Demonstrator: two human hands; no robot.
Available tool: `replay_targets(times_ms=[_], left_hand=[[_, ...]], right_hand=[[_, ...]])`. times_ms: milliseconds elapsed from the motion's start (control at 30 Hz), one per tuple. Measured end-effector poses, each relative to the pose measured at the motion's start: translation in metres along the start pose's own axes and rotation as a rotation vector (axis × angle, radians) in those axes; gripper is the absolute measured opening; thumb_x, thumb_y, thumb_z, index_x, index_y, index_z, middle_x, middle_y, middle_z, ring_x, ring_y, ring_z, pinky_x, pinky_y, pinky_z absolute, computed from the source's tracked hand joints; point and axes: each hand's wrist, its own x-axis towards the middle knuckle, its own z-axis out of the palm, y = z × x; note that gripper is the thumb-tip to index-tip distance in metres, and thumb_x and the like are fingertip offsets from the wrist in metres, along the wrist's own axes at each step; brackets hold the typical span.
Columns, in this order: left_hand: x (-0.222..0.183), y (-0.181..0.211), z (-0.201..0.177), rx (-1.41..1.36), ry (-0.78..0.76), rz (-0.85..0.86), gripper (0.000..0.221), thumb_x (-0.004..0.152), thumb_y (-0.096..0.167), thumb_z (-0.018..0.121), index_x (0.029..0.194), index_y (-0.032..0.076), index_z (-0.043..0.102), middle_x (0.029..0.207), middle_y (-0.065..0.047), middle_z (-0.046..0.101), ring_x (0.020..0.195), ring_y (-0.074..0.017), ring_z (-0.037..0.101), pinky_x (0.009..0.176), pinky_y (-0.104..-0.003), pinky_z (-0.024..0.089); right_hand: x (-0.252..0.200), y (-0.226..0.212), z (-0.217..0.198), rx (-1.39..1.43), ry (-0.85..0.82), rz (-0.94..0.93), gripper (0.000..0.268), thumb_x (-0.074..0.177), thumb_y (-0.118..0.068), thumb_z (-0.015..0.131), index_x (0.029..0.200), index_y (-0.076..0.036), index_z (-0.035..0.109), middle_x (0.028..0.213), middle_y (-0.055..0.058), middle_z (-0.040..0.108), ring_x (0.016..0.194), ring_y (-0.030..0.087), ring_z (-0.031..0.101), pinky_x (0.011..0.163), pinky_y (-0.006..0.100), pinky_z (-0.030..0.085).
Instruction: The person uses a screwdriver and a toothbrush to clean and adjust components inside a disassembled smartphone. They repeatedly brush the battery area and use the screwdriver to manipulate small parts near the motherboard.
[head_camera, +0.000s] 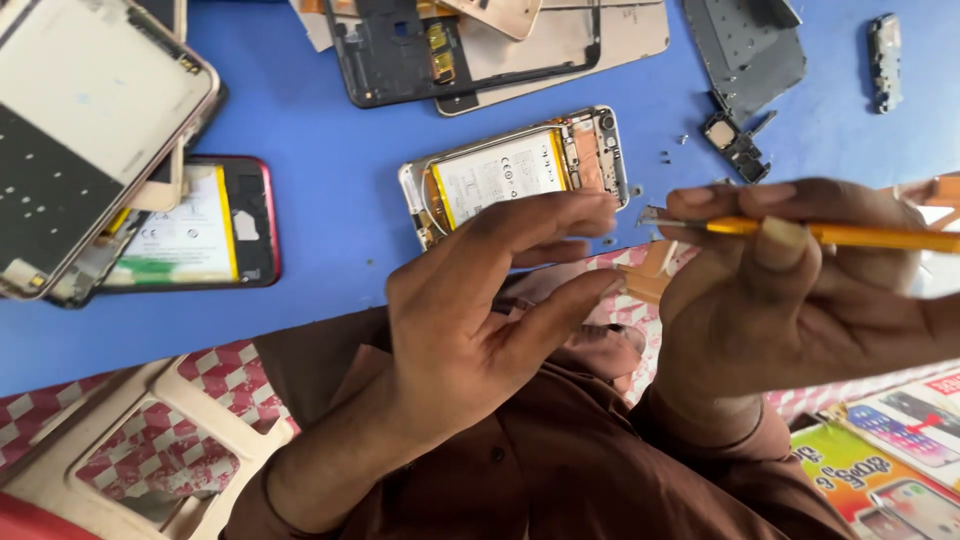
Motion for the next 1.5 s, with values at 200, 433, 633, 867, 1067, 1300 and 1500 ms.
replay_targets(times_ms=[200, 433, 633, 867, 1067, 1300, 1500], left_hand=[[-0.006, -0.003, 0.006, -0.392, -0.044, -0.146, 0.023, 0.110, -0.006, 0.065, 0.132, -0.007, 0.058, 0.122, -0.020, 0.073, 0.116, -0.0250, 0.076, 0.101, -0.032, 0.068], [-0.016, -0.010, 0.009, -0.528, -0.052, -0.173, 0.017, 0.113, -0.007, 0.061, 0.130, -0.008, 0.059, 0.121, -0.020, 0.074, 0.116, -0.0264, 0.076, 0.094, -0.030, 0.071], [-0.019, -0.015, 0.012, -0.400, 0.000, -0.142, 0.012, 0.112, -0.008, 0.063, 0.124, -0.010, 0.063, 0.117, -0.021, 0.074, 0.108, -0.0254, 0.078, 0.092, -0.031, 0.070], [-0.018, -0.023, 0.013, -0.575, -0.029, -0.158, 0.010, 0.115, -0.008, 0.060, 0.125, -0.009, 0.061, 0.117, -0.021, 0.074, 0.111, -0.0250, 0.077, 0.097, -0.033, 0.070], [-0.014, -0.020, 0.010, -0.429, -0.036, -0.074, 0.022, 0.110, -0.010, 0.062, 0.130, -0.006, 0.055, 0.116, -0.021, 0.073, 0.111, -0.0254, 0.077, 0.096, -0.033, 0.070], [-0.008, -0.009, 0.006, -0.235, -0.051, 0.009, 0.039, 0.108, -0.013, 0.063, 0.138, -0.002, 0.042, 0.116, -0.021, 0.073, 0.112, -0.0241, 0.076, 0.095, -0.029, 0.068], [-0.005, -0.006, 0.003, -0.187, -0.061, -0.007, 0.038, 0.104, -0.013, 0.062, 0.133, -0.002, 0.039, 0.113, -0.020, 0.075, 0.109, -0.0242, 0.077, 0.090, -0.028, 0.069]], right_hand=[[-0.022, -0.007, -0.010, -0.093, -0.035, -0.051, 0.058, 0.119, -0.005, 0.066, 0.150, -0.005, 0.018, 0.104, 0.026, 0.068, 0.072, 0.034, 0.076, 0.068, 0.041, 0.066], [0.000, -0.027, -0.028, -0.277, -0.297, 0.091, 0.035, 0.124, -0.016, 0.058, 0.141, 0.002, 0.033, 0.113, 0.018, 0.068, 0.090, 0.028, 0.079, 0.080, 0.033, 0.070], [-0.006, -0.023, -0.023, -0.256, -0.256, 0.030, 0.023, 0.118, -0.015, 0.056, 0.133, -0.002, 0.045, 0.112, 0.009, 0.068, 0.088, 0.022, 0.080, 0.078, 0.031, 0.071], [0.039, -0.038, -0.057, -0.416, -0.797, 0.375, 0.021, 0.120, -0.011, 0.052, 0.132, 0.003, 0.041, 0.111, 0.018, 0.071, 0.098, 0.030, 0.075, 0.086, 0.033, 0.065], [0.009, -0.037, 0.022, -0.058, -0.095, -0.014, 0.029, 0.109, -0.014, 0.063, 0.132, -0.006, 0.046, 0.109, 0.013, 0.073, 0.085, 0.020, 0.081, 0.076, 0.032, 0.071], [0.049, -0.035, -0.082, -0.121, -0.933, 0.597, 0.025, 0.108, -0.016, 0.054, 0.130, -0.008, 0.048, 0.125, 0.019, 0.069, 0.119, 0.023, 0.073, 0.102, 0.040, 0.066], [0.040, 0.010, -0.170, 0.000, -0.934, 1.041, 0.027, 0.105, -0.008, 0.055, 0.131, -0.002, 0.051, 0.129, 0.015, 0.072, 0.122, 0.016, 0.069, 0.102, 0.028, 0.059]])
